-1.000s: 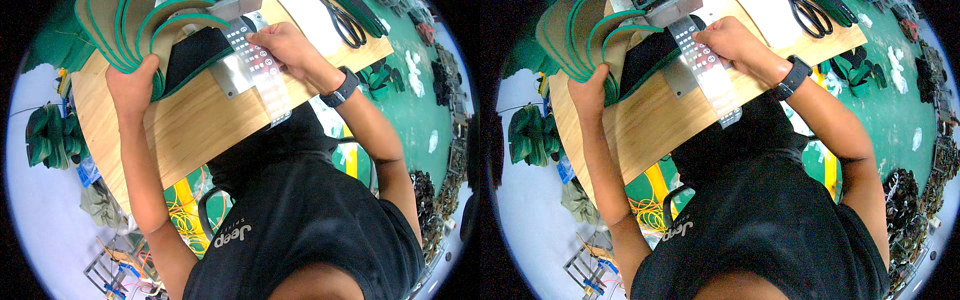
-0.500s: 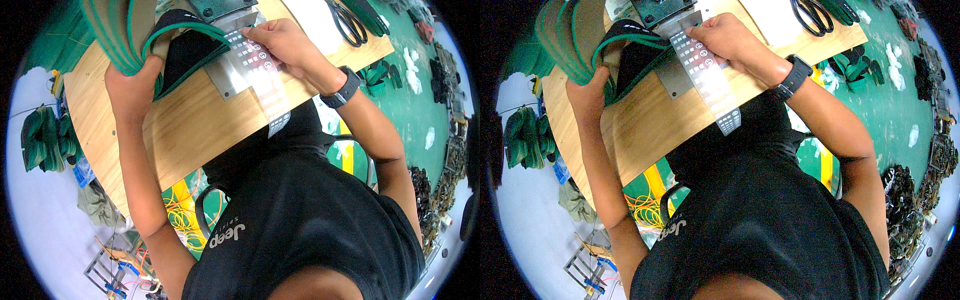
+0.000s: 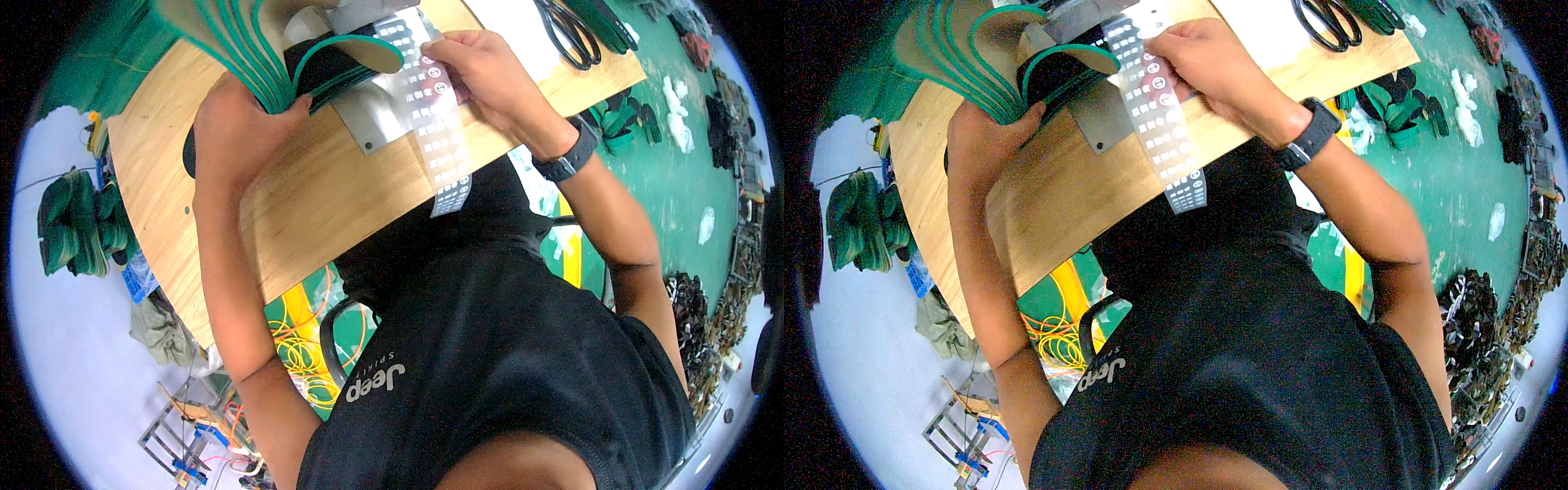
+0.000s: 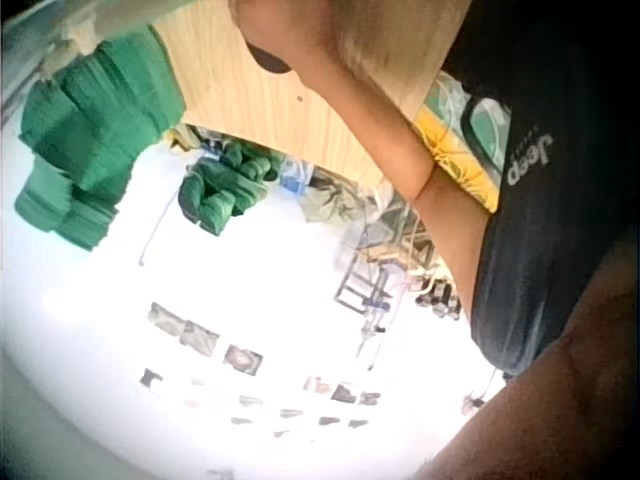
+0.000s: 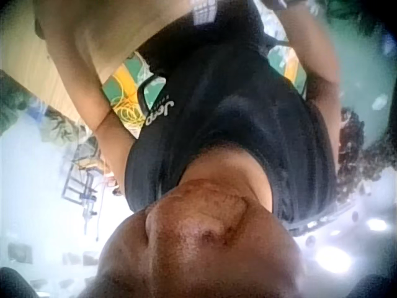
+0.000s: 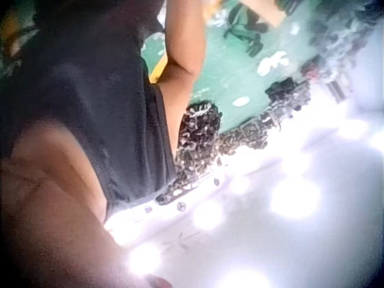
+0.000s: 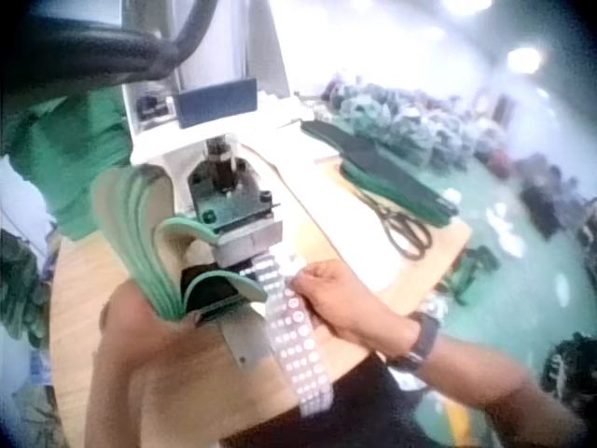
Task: The person applies adhesive labels to shoe insoles using a guide on a workbench, trims the labels with scissors, and bundles finished insoles with a rubber band.
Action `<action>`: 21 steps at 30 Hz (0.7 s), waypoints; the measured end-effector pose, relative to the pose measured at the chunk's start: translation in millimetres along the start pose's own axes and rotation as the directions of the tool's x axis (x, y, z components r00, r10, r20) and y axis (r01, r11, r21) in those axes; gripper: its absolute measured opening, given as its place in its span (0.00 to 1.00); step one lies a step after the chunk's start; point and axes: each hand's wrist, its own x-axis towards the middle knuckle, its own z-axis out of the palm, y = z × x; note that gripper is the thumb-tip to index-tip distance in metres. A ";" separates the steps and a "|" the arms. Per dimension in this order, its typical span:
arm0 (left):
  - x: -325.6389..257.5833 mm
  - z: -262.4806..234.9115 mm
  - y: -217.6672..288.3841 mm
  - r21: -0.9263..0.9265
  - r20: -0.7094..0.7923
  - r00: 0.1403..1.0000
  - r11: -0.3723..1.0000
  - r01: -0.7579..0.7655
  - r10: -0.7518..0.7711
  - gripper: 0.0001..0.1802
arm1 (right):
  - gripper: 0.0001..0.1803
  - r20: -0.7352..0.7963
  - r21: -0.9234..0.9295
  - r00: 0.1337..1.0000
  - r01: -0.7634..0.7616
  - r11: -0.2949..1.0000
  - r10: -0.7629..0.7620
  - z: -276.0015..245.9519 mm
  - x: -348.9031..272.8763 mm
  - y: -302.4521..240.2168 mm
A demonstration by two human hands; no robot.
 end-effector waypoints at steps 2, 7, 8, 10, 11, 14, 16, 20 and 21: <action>-0.5 -1.9 -2.0 -0.016 0.001 1.000 1.000 0.008 -0.008 0.17 | 0.13 -0.006 0.077 1.000 0.003 0.997 -0.002 -3.0 -1.8 1.1; -0.7 -10.0 1.8 -0.230 -0.008 0.993 0.966 0.116 -0.121 0.13 | 0.14 -0.020 0.174 0.999 -0.045 0.984 0.049 -8.2 -2.4 8.4; -1.1 -10.8 -0.4 -0.288 -0.034 0.986 0.946 0.149 -0.165 0.12 | 0.14 -0.017 0.167 0.999 -0.047 0.985 0.050 -9.3 -1.8 8.5; -3.6 -11.3 -10.7 -0.398 -0.072 0.964 0.894 0.207 -0.256 0.11 | 0.14 0.022 0.028 0.999 -0.049 0.998 0.048 -5.6 3.6 2.4; -5.2 -12.4 -12.9 -0.453 -0.135 0.957 0.875 0.170 -0.256 0.11 | 0.14 0.041 -0.039 0.998 -0.049 0.998 0.051 -2.8 7.2 -1.0; -6.6 -9.7 -24.6 -0.600 -0.303 0.923 0.800 0.009 -0.237 0.14 | 0.14 0.069 -0.150 0.991 -0.104 0.983 0.116 0.3 14.7 -10.0; -6.2 -9.7 -31.0 -0.612 -0.358 0.904 0.790 -0.038 -0.234 0.14 | 0.14 0.077 -0.203 0.989 -0.105 0.973 0.123 4.2 17.3 -10.6; -7.5 -11.2 -42.5 -0.625 -0.358 0.911 0.778 -0.069 -0.207 0.16 | 0.15 0.063 -0.282 0.988 -0.117 0.952 0.140 4.6 21.0 -11.6; -8.0 -10.9 -41.6 -0.626 -0.361 0.907 0.778 -0.064 -0.216 0.16 | 0.15 0.061 -0.278 0.989 -0.116 0.954 0.138 5.1 20.9 -10.6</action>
